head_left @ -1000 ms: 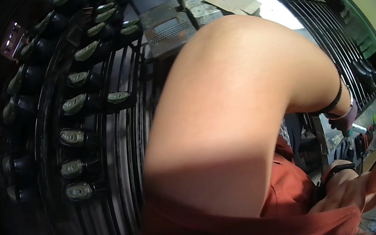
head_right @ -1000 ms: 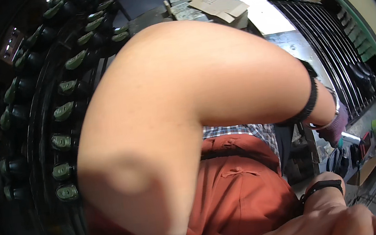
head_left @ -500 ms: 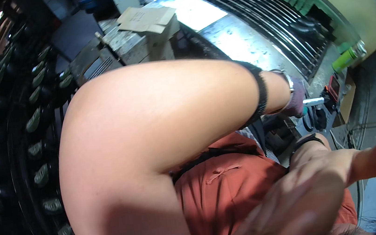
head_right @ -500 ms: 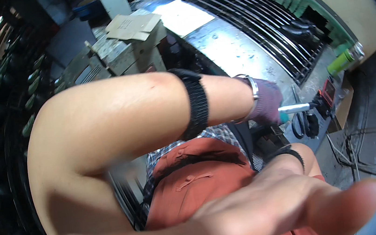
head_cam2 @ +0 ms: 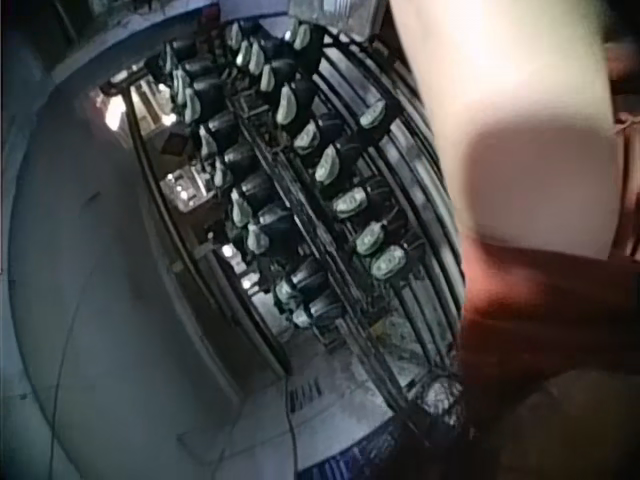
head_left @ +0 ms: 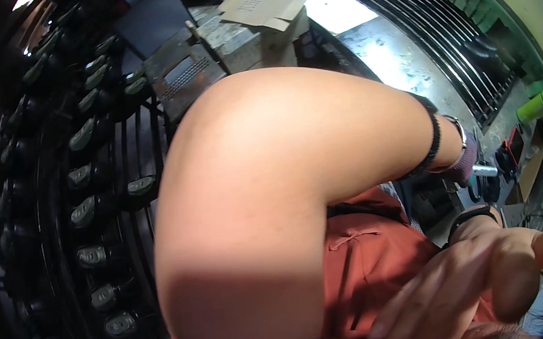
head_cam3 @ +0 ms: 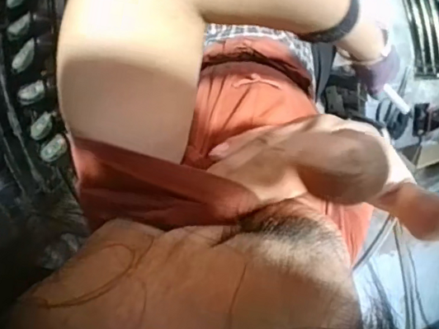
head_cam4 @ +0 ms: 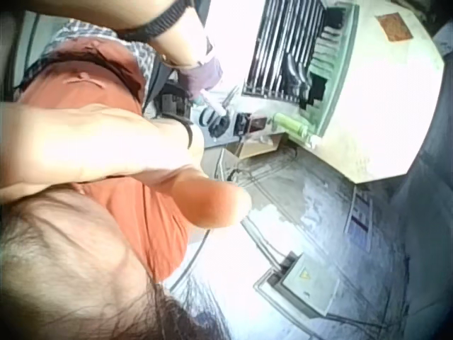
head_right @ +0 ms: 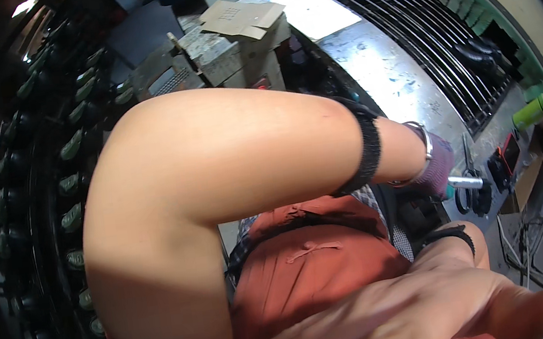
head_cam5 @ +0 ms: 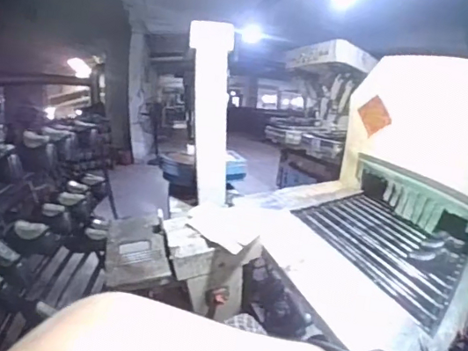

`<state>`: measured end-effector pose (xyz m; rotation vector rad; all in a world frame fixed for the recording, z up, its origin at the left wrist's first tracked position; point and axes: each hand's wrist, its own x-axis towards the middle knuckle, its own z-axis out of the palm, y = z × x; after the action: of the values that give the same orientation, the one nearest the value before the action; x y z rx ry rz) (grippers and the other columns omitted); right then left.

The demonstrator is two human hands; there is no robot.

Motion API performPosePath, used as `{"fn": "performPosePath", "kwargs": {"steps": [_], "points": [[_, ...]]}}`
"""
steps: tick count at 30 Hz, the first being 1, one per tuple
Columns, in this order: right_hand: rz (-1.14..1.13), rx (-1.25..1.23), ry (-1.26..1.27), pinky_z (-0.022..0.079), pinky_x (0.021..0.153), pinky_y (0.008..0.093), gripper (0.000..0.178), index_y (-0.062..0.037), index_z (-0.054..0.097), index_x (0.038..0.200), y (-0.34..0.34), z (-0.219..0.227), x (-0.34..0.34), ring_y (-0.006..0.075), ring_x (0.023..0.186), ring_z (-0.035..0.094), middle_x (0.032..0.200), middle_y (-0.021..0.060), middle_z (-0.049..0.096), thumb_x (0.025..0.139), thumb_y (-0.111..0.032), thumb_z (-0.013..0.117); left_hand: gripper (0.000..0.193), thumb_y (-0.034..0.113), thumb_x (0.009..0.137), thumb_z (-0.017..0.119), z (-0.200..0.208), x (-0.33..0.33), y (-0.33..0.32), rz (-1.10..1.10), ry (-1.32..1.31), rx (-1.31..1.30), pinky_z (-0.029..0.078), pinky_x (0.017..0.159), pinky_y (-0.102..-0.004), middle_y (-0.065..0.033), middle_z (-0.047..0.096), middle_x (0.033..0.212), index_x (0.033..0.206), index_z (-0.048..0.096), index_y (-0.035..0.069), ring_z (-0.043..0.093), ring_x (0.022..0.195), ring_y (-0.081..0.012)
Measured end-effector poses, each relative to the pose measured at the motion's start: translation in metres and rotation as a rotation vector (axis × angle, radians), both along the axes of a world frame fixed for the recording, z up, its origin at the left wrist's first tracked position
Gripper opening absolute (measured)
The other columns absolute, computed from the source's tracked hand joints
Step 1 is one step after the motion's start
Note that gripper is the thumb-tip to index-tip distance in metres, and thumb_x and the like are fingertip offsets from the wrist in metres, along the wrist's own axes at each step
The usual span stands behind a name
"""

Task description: Trimming excess material from shoe soles and marking them with a pen in a factory.

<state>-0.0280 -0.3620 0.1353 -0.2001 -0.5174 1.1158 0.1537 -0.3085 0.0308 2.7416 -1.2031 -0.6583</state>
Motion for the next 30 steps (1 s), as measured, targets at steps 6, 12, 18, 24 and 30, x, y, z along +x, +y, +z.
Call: {"fn": "performPosePath", "kwargs": {"steps": [6,12,18,24,30], "points": [[0.088,0.01,-0.091,0.046,0.1,0.0408,0.051,0.0109,0.044,0.131,0.009,0.0,-0.029,0.0341,0.118,0.058,0.129,0.037,0.051,0.097,-0.026,0.055,0.046,0.049,0.086,0.057,-0.027,0.013,-0.025,0.03,0.051,-0.034,0.05,0.086,-0.0448,-0.0153,0.072,0.099,0.104,0.074,0.009,0.067,0.094,-0.0305],[0.061,0.071,-0.243,0.048,0.098,0.0404,0.051,0.0123,0.044,0.13,0.017,0.013,-0.057,0.0348,0.115,0.06,0.128,0.0386,0.051,0.097,-0.024,0.056,0.049,0.051,0.085,0.059,-0.05,0.004,-0.033,0.126,0.071,0.017,0.049,0.092,-0.045,-0.0177,0.07,0.11,0.11,0.073,0.011,0.066,0.101,-0.0311],[-0.109,0.021,-0.363,0.051,0.096,0.04,0.05,0.0136,0.045,0.13,0.0,0.02,-0.032,0.0355,0.113,0.062,0.127,0.0401,0.051,0.096,-0.022,0.058,0.051,0.052,0.08,0.065,-0.036,-0.023,-0.011,0.334,0.208,-0.232,0.052,0.083,-0.0451,-0.0184,0.071,0.097,0.102,0.075,0.007,0.068,0.093,-0.0339],[-0.2,-0.111,-0.39,0.053,0.094,0.0396,0.049,0.015,0.046,0.129,-0.062,-0.005,0.008,0.0361,0.111,0.064,0.126,0.0416,0.051,0.096,-0.019,0.06,0.052,0.055,0.083,0.06,-0.028,-0.039,0.022,0.485,0.303,-0.22,0.052,0.081,-0.0442,-0.0179,0.071,0.094,0.1,0.075,0.008,0.068,0.089,-0.0317],[0.596,-0.144,-0.403,0.015,0.118,0.0469,0.094,0.001,0.018,0.154,-0.022,-0.039,0.082,0.0332,0.139,0.037,0.132,0.0233,0.057,0.095,-0.072,0.018,0.053,0.058,0.08,0.065,-0.076,-0.023,0.031,0.495,0.147,-0.397,0.054,0.079,-0.0427,-0.0201,0.07,0.082,0.086,0.076,0.007,0.068,0.084,-0.0344]]}}
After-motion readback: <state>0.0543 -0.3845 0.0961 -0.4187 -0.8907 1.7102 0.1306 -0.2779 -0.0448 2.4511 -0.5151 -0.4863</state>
